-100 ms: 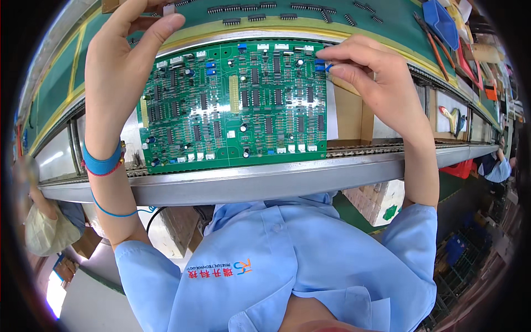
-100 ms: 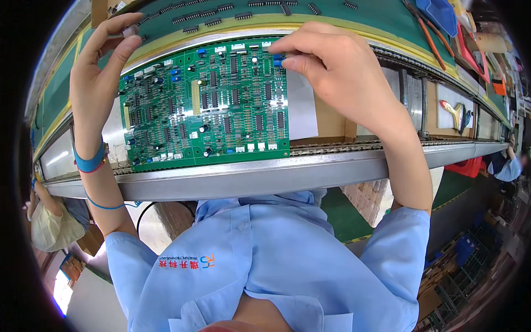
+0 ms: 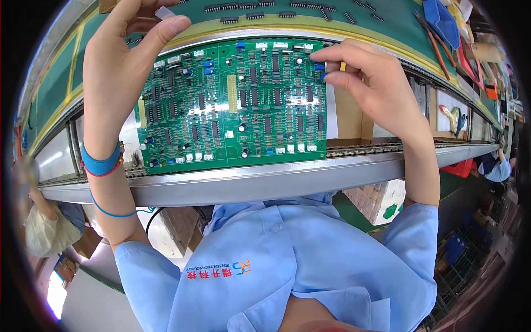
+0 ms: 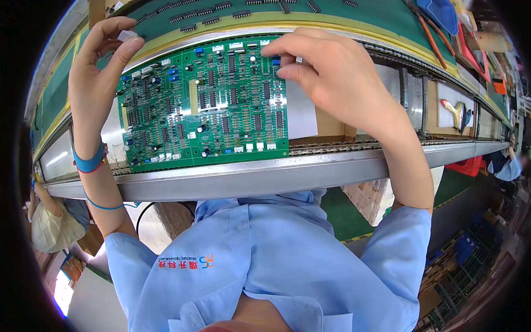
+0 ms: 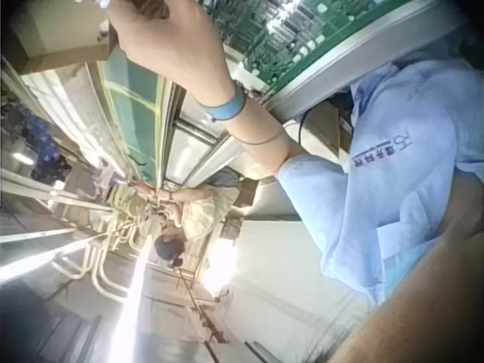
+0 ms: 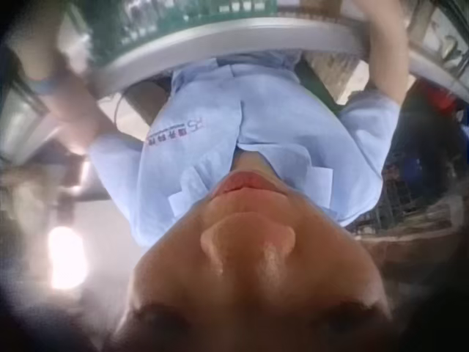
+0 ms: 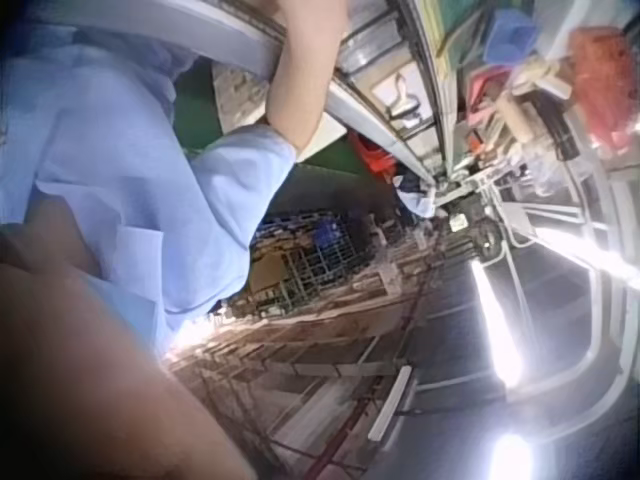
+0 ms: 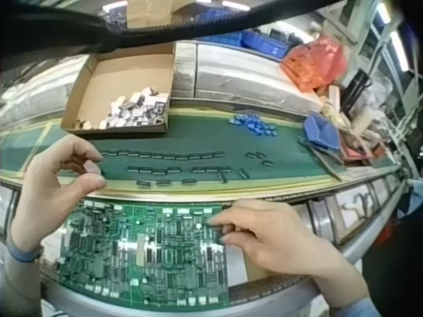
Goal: The person is assembling components onto a printed circuit board on a factory assembly line.
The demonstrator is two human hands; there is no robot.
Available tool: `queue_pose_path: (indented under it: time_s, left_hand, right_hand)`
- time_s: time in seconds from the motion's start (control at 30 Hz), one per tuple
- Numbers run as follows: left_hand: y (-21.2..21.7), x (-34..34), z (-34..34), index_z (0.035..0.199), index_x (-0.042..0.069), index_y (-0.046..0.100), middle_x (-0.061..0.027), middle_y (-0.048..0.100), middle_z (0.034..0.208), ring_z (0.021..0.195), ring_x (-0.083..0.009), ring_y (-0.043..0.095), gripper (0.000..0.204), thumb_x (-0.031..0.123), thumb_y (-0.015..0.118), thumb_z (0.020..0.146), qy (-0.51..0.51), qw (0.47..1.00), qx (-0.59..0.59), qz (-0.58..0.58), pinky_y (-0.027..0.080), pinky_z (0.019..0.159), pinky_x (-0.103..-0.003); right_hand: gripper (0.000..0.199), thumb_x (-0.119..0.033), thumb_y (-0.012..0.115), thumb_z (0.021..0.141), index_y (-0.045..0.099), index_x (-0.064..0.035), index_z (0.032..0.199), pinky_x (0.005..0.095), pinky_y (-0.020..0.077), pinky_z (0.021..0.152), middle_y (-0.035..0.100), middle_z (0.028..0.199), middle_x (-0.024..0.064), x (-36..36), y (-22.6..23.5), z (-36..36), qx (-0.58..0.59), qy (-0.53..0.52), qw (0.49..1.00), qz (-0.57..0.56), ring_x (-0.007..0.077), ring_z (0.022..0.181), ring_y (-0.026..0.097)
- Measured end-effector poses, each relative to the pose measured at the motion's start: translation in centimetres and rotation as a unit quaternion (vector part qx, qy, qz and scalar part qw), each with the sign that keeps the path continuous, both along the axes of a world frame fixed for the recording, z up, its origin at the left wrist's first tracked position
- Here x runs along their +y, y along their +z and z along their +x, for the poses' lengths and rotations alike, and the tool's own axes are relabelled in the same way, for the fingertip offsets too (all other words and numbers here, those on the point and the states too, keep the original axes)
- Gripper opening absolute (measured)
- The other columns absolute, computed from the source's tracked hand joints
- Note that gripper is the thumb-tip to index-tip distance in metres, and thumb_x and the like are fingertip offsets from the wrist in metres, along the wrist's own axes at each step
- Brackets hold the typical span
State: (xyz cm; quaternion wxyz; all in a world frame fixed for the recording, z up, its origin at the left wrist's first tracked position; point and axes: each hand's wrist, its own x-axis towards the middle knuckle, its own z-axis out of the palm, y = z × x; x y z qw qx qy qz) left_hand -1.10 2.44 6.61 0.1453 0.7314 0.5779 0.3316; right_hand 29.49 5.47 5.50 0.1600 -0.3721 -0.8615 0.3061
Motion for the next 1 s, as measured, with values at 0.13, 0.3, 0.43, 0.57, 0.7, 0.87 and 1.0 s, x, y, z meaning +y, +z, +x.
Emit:
queue_pose_path:
  time_s: [0.13,0.3,0.43,0.57,0.7,0.87,1.0]
  left_hand:
    - [-0.4,-0.2,-0.5,0.098,0.003,0.064,-0.0006,0.060,0.088,0.084,-0.0084,0.056,0.024,0.018,0.070,0.081,-0.002,0.998,0.069,0.007,0.044,0.076,-0.021]
    - [-0.1,-0.7,0.6,0.098,0.003,0.065,-0.0016,0.060,0.088,0.079,-0.0090,0.058,0.022,0.017,0.068,0.082,-0.015,0.995,0.093,-0.027,0.044,0.074,-0.021]
    - [-0.1,-0.9,1.4,0.102,0.003,0.065,-0.0035,0.059,0.089,0.079,-0.0101,0.058,0.020,0.014,0.064,0.085,-0.024,0.994,0.107,-0.011,0.044,0.075,-0.022]
    - [-0.5,-1.5,1.9,0.104,0.004,0.064,-0.0045,0.059,0.090,0.084,-0.0118,0.058,0.019,0.012,0.060,0.087,-0.021,0.998,-0.002,-0.054,0.044,0.079,-0.024]
    - [1.0,-2.0,2.8,0.098,0.004,0.062,-0.0040,0.059,0.089,0.087,-0.0148,0.058,0.015,0.011,0.062,0.085,-0.042,0.990,0.121,-0.066,0.042,0.087,-0.029]
    - [1.1,-1.5,3.9,0.082,0.007,0.059,-0.0043,0.058,0.087,0.088,-0.0224,0.057,0.016,0.011,0.070,0.072,-0.285,0.926,0.215,0.124,0.026,0.102,-0.045]
    - [5.1,-5.6,6.5,0.078,0.007,0.059,-0.0062,0.055,0.086,0.087,-0.0245,0.056,0.018,0.013,0.071,0.065,-0.173,0.921,0.344,-0.057,0.025,0.102,-0.046]
  right_hand:
    - [0.025,-0.008,0.062,0.078,0.061,-0.0086,0.102,0.0364,0.0458,0.064,0.062,0.085,0.0079,-0.6,-0.2,-0.1,-0.007,0.019,0.998,0.064,0.0270,0.076,0.060]
    - [0.028,-0.008,0.063,0.077,0.058,-0.0103,0.104,0.0372,0.0467,0.062,0.063,0.086,0.0069,-0.4,-0.5,0.0,-0.031,0.022,0.994,0.102,0.0272,0.077,0.061]
    - [0.027,-0.008,0.063,0.077,0.057,-0.0105,0.103,0.0367,0.0468,0.061,0.063,0.085,0.0062,-0.4,-0.5,-0.1,-0.026,0.029,0.991,0.126,0.0271,0.076,0.061]
    - [0.031,-0.003,0.064,0.076,0.059,-0.0104,0.105,0.0301,0.0462,0.058,0.063,0.083,0.0051,-0.5,-0.5,-0.2,-0.025,0.032,0.991,0.129,0.0193,0.067,0.059]
    - [0.032,0.000,0.067,0.074,0.062,-0.0088,0.105,0.0239,0.0456,0.057,0.062,0.082,0.0045,-0.4,-1.0,-0.2,-0.022,0.071,0.979,0.188,0.0128,0.062,0.057]
    - [0.030,-0.006,0.069,0.076,0.063,-0.0064,0.105,0.0241,0.0473,0.061,0.065,0.088,0.0047,0.2,0.1,0.5,-0.046,0.045,0.993,0.101,0.0122,0.072,0.062]
    - [0.020,-0.007,0.063,0.079,0.062,0.0001,0.098,0.0216,0.0437,0.062,0.060,0.078,0.0024,6.7,0.3,3.1,0.058,-0.164,0.960,0.218,0.0093,0.067,0.054]
